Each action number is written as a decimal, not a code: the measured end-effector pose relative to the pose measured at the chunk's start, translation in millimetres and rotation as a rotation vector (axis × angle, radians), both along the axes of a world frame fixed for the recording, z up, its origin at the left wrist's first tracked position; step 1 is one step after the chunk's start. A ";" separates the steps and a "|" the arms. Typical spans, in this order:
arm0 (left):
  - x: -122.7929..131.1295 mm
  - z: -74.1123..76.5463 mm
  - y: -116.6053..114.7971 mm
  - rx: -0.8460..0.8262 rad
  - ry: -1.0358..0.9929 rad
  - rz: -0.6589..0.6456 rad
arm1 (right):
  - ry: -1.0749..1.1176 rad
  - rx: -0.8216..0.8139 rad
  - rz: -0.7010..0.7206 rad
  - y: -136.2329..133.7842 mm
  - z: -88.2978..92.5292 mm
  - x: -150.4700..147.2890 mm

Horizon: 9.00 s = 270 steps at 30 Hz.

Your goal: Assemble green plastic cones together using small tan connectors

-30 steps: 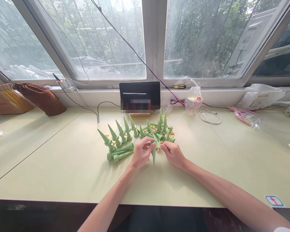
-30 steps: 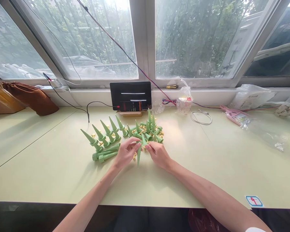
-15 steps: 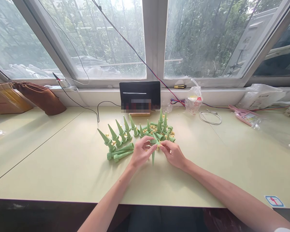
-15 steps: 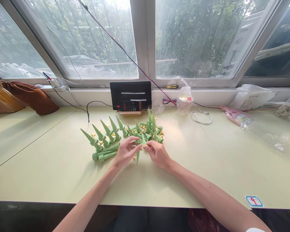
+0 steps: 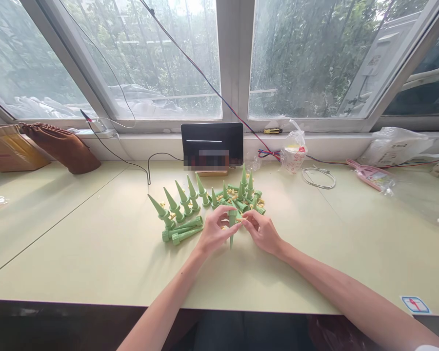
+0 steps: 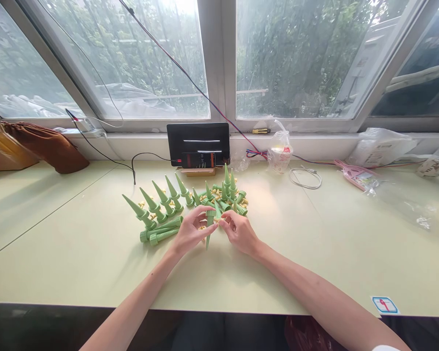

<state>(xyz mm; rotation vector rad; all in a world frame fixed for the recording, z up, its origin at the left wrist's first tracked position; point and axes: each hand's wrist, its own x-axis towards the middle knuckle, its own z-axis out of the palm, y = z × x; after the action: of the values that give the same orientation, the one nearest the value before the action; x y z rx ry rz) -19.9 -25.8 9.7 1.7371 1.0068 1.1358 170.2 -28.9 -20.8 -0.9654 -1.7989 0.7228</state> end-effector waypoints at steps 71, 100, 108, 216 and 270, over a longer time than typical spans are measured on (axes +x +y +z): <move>1.5 -5.0 0.1 0.107 0.089 0.033 | -0.008 -0.073 0.051 0.3 1.4 0.6; 3.7 0.1 -3.5 0.085 0.090 0.005 | -0.051 -0.040 0.050 2.7 -3.0 1.2; 3.6 -2.1 -1.7 0.083 0.081 0.014 | -0.007 -0.109 0.056 2.1 -1.7 0.9; 7.0 -1.0 -4.3 0.095 0.092 0.028 | -0.067 -0.003 0.063 2.9 0.9 3.2; 11.8 -5.8 -3.4 0.159 0.113 0.012 | -0.042 -0.187 0.087 4.8 3.9 2.1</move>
<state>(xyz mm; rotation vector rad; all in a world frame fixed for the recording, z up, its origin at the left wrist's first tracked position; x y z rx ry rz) -8.1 -29.2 3.9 1.9429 1.0189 1.1627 172.3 -24.1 -16.9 -1.0357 -1.8429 0.9452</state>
